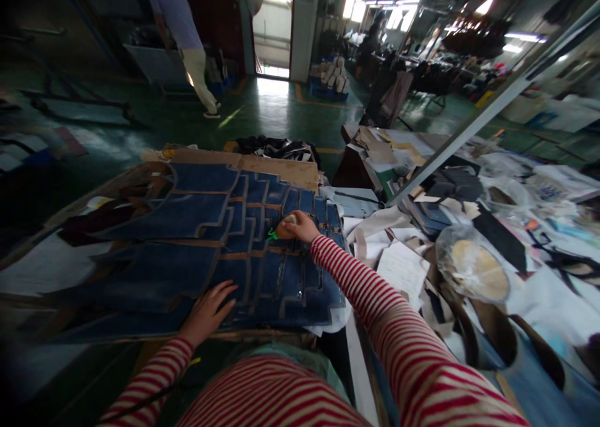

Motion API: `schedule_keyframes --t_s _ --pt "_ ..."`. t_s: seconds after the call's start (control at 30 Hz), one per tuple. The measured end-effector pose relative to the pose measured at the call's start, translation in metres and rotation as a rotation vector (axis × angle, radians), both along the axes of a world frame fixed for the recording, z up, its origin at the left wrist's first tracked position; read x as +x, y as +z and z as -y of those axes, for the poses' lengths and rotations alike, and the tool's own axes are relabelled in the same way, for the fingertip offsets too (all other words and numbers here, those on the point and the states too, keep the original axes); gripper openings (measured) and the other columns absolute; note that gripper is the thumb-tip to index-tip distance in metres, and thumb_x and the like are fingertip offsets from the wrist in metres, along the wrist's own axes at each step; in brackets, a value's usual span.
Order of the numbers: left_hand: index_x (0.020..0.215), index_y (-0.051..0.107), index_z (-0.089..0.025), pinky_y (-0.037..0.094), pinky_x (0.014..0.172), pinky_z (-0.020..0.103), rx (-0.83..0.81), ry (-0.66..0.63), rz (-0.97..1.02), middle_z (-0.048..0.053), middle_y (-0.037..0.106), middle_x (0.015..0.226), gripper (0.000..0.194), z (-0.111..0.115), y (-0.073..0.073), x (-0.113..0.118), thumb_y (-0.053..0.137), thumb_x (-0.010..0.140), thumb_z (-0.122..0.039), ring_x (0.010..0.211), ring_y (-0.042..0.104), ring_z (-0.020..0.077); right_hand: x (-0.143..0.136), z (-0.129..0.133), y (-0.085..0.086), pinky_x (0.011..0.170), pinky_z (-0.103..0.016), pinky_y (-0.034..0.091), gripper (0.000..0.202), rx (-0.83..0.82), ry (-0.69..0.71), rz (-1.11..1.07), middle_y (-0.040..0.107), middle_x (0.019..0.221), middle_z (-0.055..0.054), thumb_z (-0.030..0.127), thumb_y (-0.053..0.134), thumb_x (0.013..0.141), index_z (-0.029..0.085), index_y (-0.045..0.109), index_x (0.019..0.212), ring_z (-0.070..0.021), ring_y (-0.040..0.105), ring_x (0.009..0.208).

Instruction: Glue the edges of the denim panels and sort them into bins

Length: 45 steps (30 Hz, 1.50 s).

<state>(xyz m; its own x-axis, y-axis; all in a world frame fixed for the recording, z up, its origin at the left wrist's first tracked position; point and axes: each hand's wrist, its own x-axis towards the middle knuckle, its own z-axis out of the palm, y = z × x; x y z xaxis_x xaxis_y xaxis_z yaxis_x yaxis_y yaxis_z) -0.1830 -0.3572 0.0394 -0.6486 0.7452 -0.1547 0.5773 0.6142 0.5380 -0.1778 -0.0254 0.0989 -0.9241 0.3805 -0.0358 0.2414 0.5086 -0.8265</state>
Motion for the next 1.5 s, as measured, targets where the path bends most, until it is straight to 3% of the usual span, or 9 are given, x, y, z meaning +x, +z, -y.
schedule_keyframes --t_s 0.1,0.27,0.37,0.6,0.87,1.3,1.4,1.5 --pt "0.117 0.049 -0.027 0.034 0.097 0.042 -0.014 0.002 -0.008 0.004 0.046 0.13 0.037 -0.001 0.001 0.001 0.033 0.086 -0.038 0.118 0.043 0.0193 0.002 0.001 -0.001 0.067 -0.028 0.043 0.04 0.026 -0.003 -0.004 0.057 0.083 0.0 0.04 0.06 0.065 0.018 0.052 0.098 -0.0143 0.052 0.075" --pt "0.116 0.05 -0.028 0.034 0.097 0.041 -0.001 -0.001 -0.034 0.003 0.048 0.129 0.037 0.0 -0.001 0.001 0.034 0.085 -0.04 0.117 0.044 0.0195 0.012 0.007 0.003 0.063 -0.026 0.043 0.041 -0.072 0.026 0.041 0.057 0.083 0.0 0.04 0.06 0.065 0.018 0.052 0.098 -0.0137 0.053 0.074" --pt "0.117 0.05 -0.026 0.034 0.097 0.042 -0.006 -0.01 -0.032 0.004 0.047 0.13 0.038 0.0 0.0 0.001 0.034 0.085 -0.04 0.118 0.044 0.0201 0.016 0.01 0.005 0.065 -0.027 0.043 0.041 -0.05 -0.003 0.023 0.057 0.084 0.0 0.041 0.061 0.064 0.018 0.052 0.098 -0.0142 0.053 0.077" --pt "0.117 0.049 -0.025 0.032 0.098 0.042 -0.017 -0.008 -0.03 0.004 0.046 0.131 0.038 -0.001 -0.002 0.002 0.033 0.085 -0.039 0.119 0.042 0.0202 0.026 0.017 0.012 0.072 -0.029 0.043 0.04 -0.023 0.077 -0.034 0.055 0.084 0.0 0.043 0.06 0.066 0.018 0.052 0.097 -0.0143 0.052 0.078" --pt "0.117 0.049 -0.027 0.033 0.097 0.042 0.004 -0.024 -0.054 0.004 0.046 0.13 0.038 0.0 -0.005 0.002 0.031 0.086 -0.04 0.118 0.043 0.0203 0.043 0.027 0.019 0.083 -0.033 0.04 0.042 0.152 0.161 -0.097 0.054 0.097 -0.004 0.04 0.06 0.07 0.019 0.05 0.105 -0.0173 0.051 0.089" --pt "0.113 0.052 -0.028 0.036 0.096 0.041 0.017 -0.014 -0.068 0.003 0.049 0.127 0.037 0.001 -0.002 0.002 0.034 0.085 -0.041 0.116 0.045 0.0204 0.069 0.039 0.01 0.082 -0.032 0.042 0.044 0.096 0.137 -0.108 0.053 0.099 -0.005 0.04 0.061 0.07 0.019 0.049 0.107 -0.017 0.052 0.09" --pt "0.111 0.054 -0.025 0.036 0.098 0.041 0.039 -0.036 0.004 0.004 0.052 0.124 0.037 0.0 0.004 0.0 0.035 0.084 -0.042 0.115 0.046 0.0205 0.071 0.042 0.008 0.083 -0.033 0.042 0.044 0.109 0.106 -0.13 0.052 0.1 -0.005 0.041 0.061 0.071 0.02 0.049 0.107 -0.017 0.051 0.092" --pt "0.111 0.054 -0.022 0.036 0.099 0.036 0.123 -0.095 0.165 0.005 0.056 0.118 0.04 -0.003 0.03 0.003 0.036 0.084 -0.044 0.112 0.049 0.0183 0.077 0.05 0.008 0.083 -0.033 0.042 0.042 0.086 0.147 -0.087 0.053 0.098 -0.004 0.039 0.061 0.07 0.02 0.049 0.106 -0.0169 0.052 0.09"
